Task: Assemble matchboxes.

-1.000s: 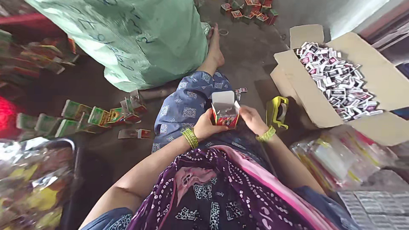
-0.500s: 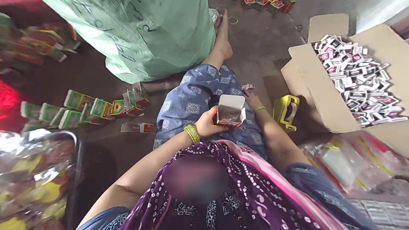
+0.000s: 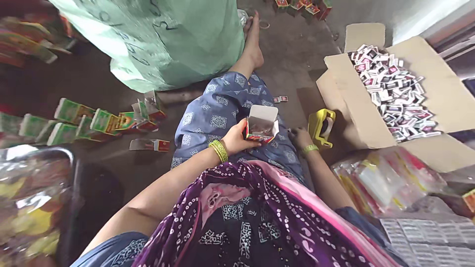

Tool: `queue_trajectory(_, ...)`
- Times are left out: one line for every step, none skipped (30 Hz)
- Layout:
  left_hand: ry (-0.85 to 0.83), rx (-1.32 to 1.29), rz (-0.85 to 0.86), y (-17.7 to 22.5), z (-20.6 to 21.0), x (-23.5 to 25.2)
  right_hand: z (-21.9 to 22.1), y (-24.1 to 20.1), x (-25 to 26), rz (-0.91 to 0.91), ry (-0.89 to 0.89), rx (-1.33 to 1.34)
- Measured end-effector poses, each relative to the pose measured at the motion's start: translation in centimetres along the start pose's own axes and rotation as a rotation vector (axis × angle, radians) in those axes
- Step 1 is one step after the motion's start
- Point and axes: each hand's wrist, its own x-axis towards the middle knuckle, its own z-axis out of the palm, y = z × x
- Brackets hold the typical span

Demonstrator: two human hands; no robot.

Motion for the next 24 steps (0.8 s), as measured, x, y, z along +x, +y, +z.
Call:
queue_trajectory(0.003,0.005,0.003,0.1,0.0,-0.2,-0.5,-0.4,-0.5,-0.033,0.078,0.072)
queue_trajectory(0.008,0.014,-0.001,0.1,0.0,-0.4,-1.2,-1.0,-1.2,-0.091,0.175,0.173)
queue_trajectory(0.013,0.022,-0.008,0.1,0.0,-0.6,-2.0,-1.9,-2.2,-0.164,0.28,0.293)
queue_trajectory(0.019,0.025,-0.011,0.1,0.0,-0.6,-3.0,-3.1,-3.4,-0.255,0.384,0.409)
queue_trajectory(0.025,0.027,-0.009,0.0,0.0,-0.7,-4.3,-4.4,-4.6,-0.382,0.47,0.493)
queue_trajectory(0.029,0.034,-0.005,0.0,0.0,-0.7,-5.6,-6.0,-5.8,-0.511,0.527,0.559)
queue_trajectory(0.033,0.044,-0.005,0.1,0.0,-0.8,-6.8,-7.5,-7.2,-0.625,0.554,0.595)
queue_trajectory(0.037,0.051,-0.008,0.1,0.1,-0.8,-7.8,-9.0,-8.5,-0.727,0.548,0.604)
queue_trajectory(0.039,0.062,-0.008,0.1,0.2,-0.8,-8.5,-10.2,-9.6,-0.824,0.537,0.575)
queue_trajectory(0.04,0.071,-0.005,0.1,0.2,-0.8,-8.9,-11.2,-10.5,-0.901,0.534,0.491)
queue_trajectory(0.039,0.076,0.0,0.1,0.2,-0.8,-8.9,-12.0,-11.1,-0.952,0.532,0.378)
queue_trajectory(0.037,0.08,0.008,0.1,0.2,-0.8,-8.8,-12.7,-11.4,-0.992,0.524,0.266)
queue_trajectory(0.034,0.085,0.018,0.2,0.2,-0.9,-8.4,-13.1,-11.6,-1.018,0.507,0.169)
queue_trajectory(0.033,0.09,0.03,0.1,0.2,-1.0,-7.8,-13.3,-11.5,-1.033,0.489,0.096)
queue_trajectory(0.032,0.095,0.043,0.0,0.2,-1.0,-7.2,-13.4,-11.4,-1.049,0.467,0.052)
queue_trajectory(0.029,0.1,0.048,0.0,0.1,-1.1,-6.6,-13.3,-11.3,-1.056,0.44,0.022)
queue_trajectory(0.023,0.105,0.042,0.0,0.1,-1.2,-6.1,-13.3,-11.2,-1.058,0.418,-0.003)
queue_trajectory(0.013,0.114,0.029,0.1,0.0,-1.3,-5.7,-13.2,-11.2,-1.055,0.395,-0.03)
queue_trajectory(0.002,0.122,0.017,0.1,0.0,-1.3,-5.5,-13.2,-11.2,-1.049,0.372,-0.063)
queue_trajectory(-0.007,0.131,0.003,0.1,0.0,-1.3,-5.3,-13.1,-11.3,-1.043,0.344,-0.093)
queue_trajectory(-0.018,0.14,-0.018,0.2,0.0,-1.2,-5.3,-13.1,-11.3,-1.041,0.322,-0.119)
queue_trajectory(-0.026,0.15,-0.041,0.3,0.0,-1.1,-5.2,-13.1,-11.3,-1.038,0.306,-0.146)
queue_trajectory(-0.031,0.164,-0.056,0.3,0.1,-0.9,-5.2,-13.2,-11.3,-1.033,0.294,-0.174)
queue_trajectory(-0.036,0.189,-0.061,0.3,0.2,-0.8,-5.2,-13.3,-11.2,-1.024,0.287,-0.202)
